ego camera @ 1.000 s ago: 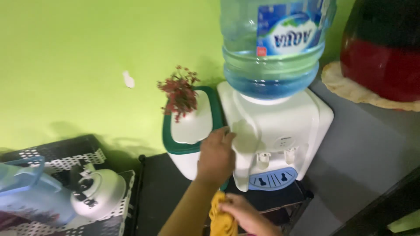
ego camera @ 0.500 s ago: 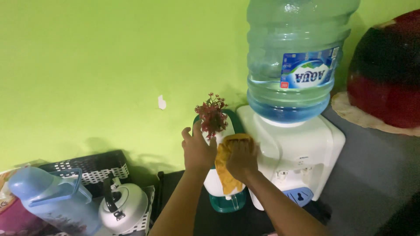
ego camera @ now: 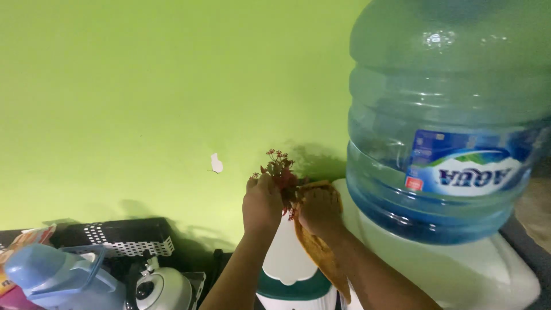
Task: Wiping down a dining table, water dispenser, and various kitchen items using a cleaning cloth
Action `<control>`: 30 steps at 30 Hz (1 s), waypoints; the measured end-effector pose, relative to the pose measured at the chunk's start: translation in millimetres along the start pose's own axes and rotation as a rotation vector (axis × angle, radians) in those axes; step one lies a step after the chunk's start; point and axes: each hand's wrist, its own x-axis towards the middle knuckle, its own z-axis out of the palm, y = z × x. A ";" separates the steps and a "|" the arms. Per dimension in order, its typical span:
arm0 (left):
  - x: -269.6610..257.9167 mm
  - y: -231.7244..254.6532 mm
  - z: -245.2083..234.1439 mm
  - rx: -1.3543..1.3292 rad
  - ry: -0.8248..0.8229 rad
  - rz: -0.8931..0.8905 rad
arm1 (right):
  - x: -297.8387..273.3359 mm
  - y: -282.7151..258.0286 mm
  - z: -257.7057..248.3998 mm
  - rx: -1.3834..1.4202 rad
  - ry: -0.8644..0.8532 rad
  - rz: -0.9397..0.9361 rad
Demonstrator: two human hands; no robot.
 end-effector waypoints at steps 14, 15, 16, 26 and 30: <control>3.0 -51.3 -88.1 -0.021 0.279 -0.187 | 45.2 -74.6 -18.5 0.268 -0.224 -0.406; -0.5 -58.4 -95.4 0.009 0.307 -0.181 | 37.4 -80.3 -30.5 0.337 -0.282 -0.399; -5.9 -60.5 -102.9 0.008 0.311 -0.182 | 25.7 -80.0 -32.3 0.336 -0.281 -0.403; -82.6 -68.2 -166.8 -0.059 0.346 -0.087 | -133.6 -101.7 -73.1 0.469 -0.224 -0.534; -107.2 -66.2 -175.9 -0.154 0.421 -0.008 | -222.8 -147.1 -181.4 0.722 -0.746 -0.273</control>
